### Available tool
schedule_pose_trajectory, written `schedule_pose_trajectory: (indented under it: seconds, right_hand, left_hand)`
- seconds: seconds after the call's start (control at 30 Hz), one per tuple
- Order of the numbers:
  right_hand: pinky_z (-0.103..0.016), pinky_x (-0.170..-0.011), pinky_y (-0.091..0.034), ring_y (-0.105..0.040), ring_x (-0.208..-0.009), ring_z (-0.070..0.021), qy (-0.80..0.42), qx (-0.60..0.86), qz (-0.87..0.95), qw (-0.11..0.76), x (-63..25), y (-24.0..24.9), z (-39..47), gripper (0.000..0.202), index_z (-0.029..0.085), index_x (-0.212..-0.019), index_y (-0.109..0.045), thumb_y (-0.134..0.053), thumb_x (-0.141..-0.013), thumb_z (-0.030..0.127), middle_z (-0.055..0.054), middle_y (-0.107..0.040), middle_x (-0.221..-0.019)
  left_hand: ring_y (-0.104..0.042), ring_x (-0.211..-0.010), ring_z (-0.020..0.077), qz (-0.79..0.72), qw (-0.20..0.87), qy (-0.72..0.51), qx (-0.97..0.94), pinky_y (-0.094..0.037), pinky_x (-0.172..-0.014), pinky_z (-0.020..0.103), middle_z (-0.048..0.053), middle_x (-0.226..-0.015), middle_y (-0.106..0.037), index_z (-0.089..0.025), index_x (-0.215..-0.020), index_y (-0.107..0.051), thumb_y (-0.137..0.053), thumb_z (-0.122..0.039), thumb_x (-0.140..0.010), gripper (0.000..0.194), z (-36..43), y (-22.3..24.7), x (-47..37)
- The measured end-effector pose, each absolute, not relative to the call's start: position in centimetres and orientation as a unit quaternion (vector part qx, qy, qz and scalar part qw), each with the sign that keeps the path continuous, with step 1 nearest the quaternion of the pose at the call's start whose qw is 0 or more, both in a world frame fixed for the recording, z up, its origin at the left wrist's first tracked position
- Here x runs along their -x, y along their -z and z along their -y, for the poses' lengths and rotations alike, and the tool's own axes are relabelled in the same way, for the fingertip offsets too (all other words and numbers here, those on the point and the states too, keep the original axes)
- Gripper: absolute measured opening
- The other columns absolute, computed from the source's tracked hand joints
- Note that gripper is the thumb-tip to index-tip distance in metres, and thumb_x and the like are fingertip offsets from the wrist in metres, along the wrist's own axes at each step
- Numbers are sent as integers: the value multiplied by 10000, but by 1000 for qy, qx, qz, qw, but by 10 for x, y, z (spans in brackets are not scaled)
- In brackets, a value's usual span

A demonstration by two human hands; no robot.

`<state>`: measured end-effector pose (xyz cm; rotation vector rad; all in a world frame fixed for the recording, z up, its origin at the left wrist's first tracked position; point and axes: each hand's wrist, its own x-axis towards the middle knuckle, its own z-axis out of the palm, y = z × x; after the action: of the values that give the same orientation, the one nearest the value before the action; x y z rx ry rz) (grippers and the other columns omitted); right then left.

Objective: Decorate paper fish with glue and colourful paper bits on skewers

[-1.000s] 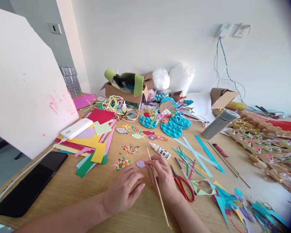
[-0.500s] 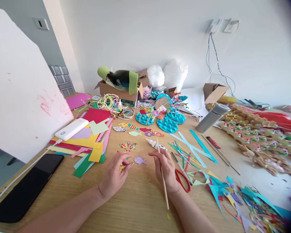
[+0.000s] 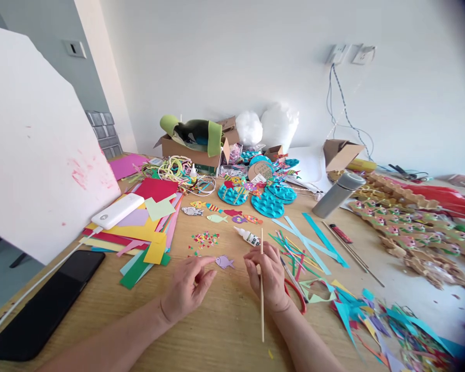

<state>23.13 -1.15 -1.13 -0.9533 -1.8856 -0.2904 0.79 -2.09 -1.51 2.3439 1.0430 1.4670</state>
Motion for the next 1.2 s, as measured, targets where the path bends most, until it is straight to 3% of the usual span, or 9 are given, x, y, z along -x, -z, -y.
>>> schedule_pose_trajectory:
  seconds: [0.1,0.27,0.57,0.8,1.07,1.2]
  right_hand:
    - [-414,-815,-449,-569,-745,-179,117,395,776,478,-232,12,11,204,235,-779,-469,-618,-815,101,13,-620,-697]
    - [-390,-783,-453,-525,-683,-155,128,418,760,482,-232,12,8,238,236,-750,-451,-554,-812,30,17,-566,-679]
    - [-398,-757,-462,-577,-829,-213,140,443,746,476,-237,19,5,214,232,-805,-492,-594,-800,45,-18,-603,-754]
    - [-440,-820,-461,-597,-791,-210,129,433,761,465,-235,17,9,231,242,-837,-505,-604,-785,40,-6,-622,-749]
    - [-438,-843,-456,-603,-829,-209,131,432,757,472,-234,16,10,216,231,-903,-532,-607,-799,58,-24,-640,-806]
    - [-410,-795,-467,-586,-900,-228,125,441,752,473,-232,16,11,219,216,-964,-549,-609,-807,75,-55,-629,-868]
  left_hand:
    - [-486,-491,93,-351,95,-479,-799,-421,-543,209,-75,-530,-475,-178,-1113,-570,-517,-270,-925,216,23,16,-7]
    - [-455,-444,89,-353,88,-461,-810,-389,-533,221,-88,-477,-428,-191,-1025,-603,-500,-294,-926,176,23,19,-5]
    - [-539,-483,128,-287,110,-454,-836,-416,-576,266,-37,-490,-503,-186,-881,-600,-327,-350,-983,335,27,10,-4]
    - [-557,-528,134,-286,115,-455,-836,-410,-598,276,-9,-562,-590,-200,-815,-584,-247,-371,-1002,421,22,9,-3]
    - [-491,-473,126,-273,126,-445,-843,-352,-527,285,-9,-483,-495,-195,-683,-540,-174,-413,-1001,532,18,12,-1]
    - [-495,-487,131,-271,114,-449,-844,-344,-543,300,-3,-501,-514,-196,-641,-497,-148,-451,-997,561,16,15,1]
